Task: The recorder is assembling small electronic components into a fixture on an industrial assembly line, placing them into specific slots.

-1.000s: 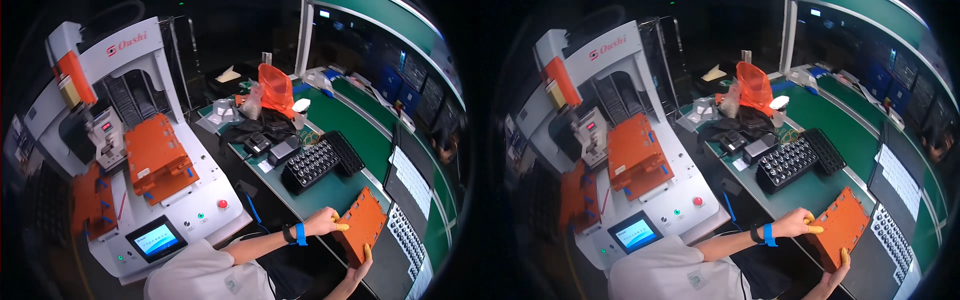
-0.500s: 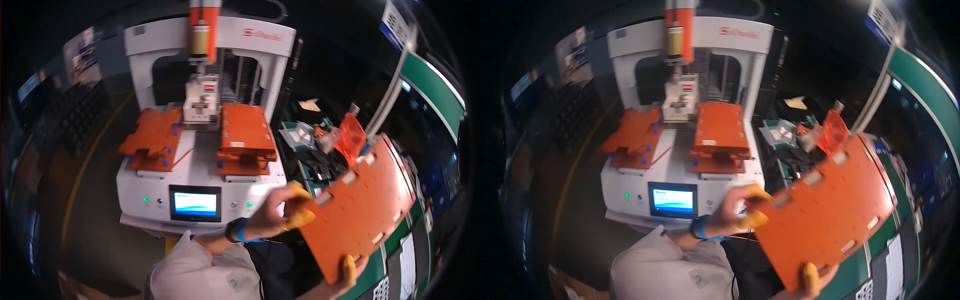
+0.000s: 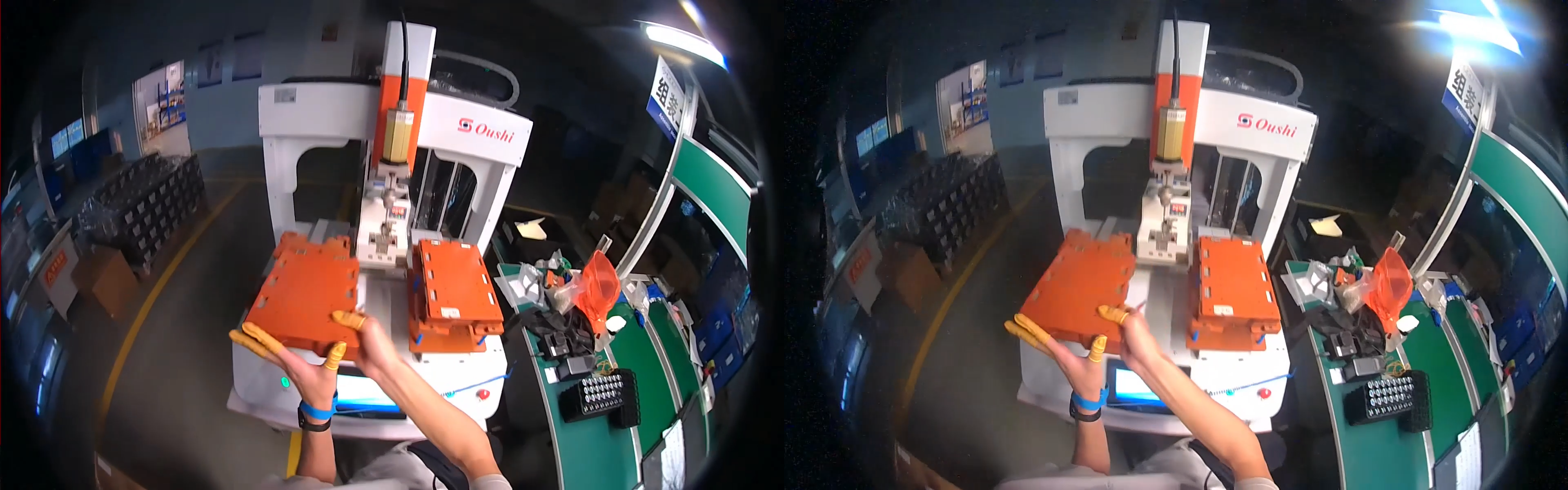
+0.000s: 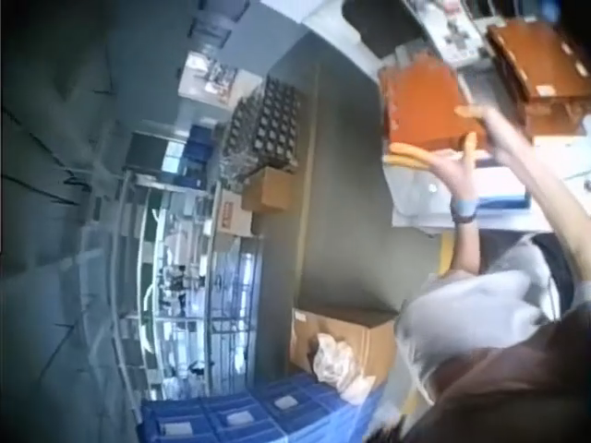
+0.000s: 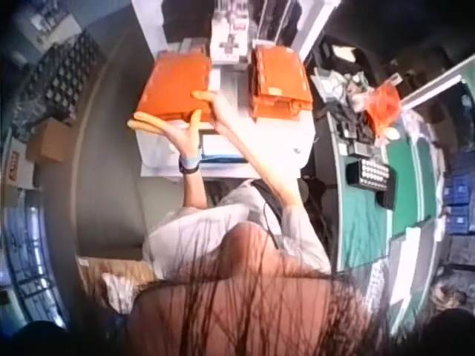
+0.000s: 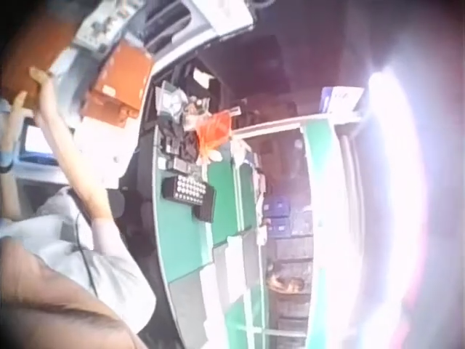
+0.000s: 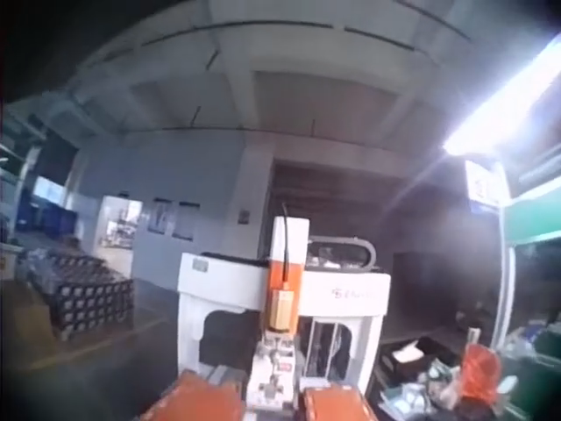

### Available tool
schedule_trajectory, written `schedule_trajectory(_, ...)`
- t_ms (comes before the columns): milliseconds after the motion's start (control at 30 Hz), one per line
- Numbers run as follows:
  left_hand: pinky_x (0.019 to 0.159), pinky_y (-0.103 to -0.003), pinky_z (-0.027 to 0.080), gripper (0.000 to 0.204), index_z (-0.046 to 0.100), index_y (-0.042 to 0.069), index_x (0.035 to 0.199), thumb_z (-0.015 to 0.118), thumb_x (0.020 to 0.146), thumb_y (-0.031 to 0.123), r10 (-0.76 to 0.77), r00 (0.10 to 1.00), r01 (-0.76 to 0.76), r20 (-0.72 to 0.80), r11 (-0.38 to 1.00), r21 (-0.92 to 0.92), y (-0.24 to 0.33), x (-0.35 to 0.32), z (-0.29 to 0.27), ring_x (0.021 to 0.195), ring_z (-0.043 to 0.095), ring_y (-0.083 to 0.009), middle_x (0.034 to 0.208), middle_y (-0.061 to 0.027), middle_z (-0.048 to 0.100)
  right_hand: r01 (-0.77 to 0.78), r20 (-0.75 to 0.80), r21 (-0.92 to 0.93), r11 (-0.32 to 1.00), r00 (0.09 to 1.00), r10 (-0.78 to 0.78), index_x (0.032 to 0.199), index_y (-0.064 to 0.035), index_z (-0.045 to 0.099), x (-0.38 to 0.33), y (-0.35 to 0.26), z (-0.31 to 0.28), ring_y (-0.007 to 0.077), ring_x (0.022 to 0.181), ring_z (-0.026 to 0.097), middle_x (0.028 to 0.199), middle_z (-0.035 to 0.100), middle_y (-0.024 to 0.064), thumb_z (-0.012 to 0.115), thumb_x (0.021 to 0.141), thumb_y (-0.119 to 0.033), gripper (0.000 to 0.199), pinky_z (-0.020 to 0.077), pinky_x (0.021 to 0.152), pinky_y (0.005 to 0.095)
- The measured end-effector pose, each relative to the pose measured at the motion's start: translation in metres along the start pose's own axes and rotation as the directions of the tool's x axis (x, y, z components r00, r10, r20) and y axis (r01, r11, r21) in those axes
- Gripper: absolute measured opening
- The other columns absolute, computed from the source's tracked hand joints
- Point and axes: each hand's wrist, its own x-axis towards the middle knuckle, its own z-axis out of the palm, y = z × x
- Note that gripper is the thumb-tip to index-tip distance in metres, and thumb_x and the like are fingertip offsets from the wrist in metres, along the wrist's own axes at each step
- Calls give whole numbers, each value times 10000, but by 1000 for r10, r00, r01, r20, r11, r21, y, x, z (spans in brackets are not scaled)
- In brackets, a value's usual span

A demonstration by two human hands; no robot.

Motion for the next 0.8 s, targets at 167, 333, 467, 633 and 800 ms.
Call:
schedule_trajectory(167, 1228, -661, 1, 1484, -32, 69, 1646, 765, 648, 825, -85, 996, 83, 19, 992, 96, -69, 18, 19, 1553, -106, -489, 1676, -302, -126, 3, 2, -168, 986, 1000, -3, 1309, 69, 566, 61, 7, 24, 294, 1103, 704, 1259, 677, 199, 524, 1001, -80, 345, 596, 931, 410)
schedule_trajectory(333, 1243, -626, -21, 1478, -54, 97, 1650, 746, 649, 835, -143, 980, 115, 140, 975, 192, -81, 28, 38, 1579, -67, -420, 1700, -259, -66, -17, 28, -58, 998, 999, 19, 1334, 49, 559, 108, 7, 8, 301, 1166, 673, 1287, 659, 195, 557, 997, -79, 361, 564, 1003, 435)
schedule_trajectory(467, 1242, -632, -8, 1450, -30, 93, 1652, 812, 665, 741, -184, 969, 151, 168, 970, 191, -87, 29, 52, 1572, -48, -453, 1701, -262, -33, -38, 6, -61, 997, 999, 38, 1337, 32, 566, 123, 5, 3, 302, 1181, 660, 1305, 650, 182, 589, 995, -95, 366, 543, 1031, 444)
schedule_trajectory(633, 1249, -622, -40, 1443, 9, -14, 1626, 931, 643, 503, -305, 939, 253, 160, 926, 281, -80, 30, 70, 1573, 20, -444, 1686, -291, 46, -96, 8, -22, 995, 995, 97, 1356, 15, 554, 135, -8, -3, 302, 1197, 651, 1312, 650, 188, 589, 997, -132, 389, 526, 1048, 455)
schedule_trajectory(800, 1260, -608, -14, 1355, 57, -29, 1620, 919, 689, 445, -253, 956, 205, 146, 938, 280, -63, 44, 71, 1572, 55, -435, 1681, -295, 78, -98, 34, -41, 994, 994, 99, 1275, -29, 594, 133, -22, -22, 254, 1109, 683, 1262, 670, 140, 502, 1025, -114, 280, 567, 954, 378)
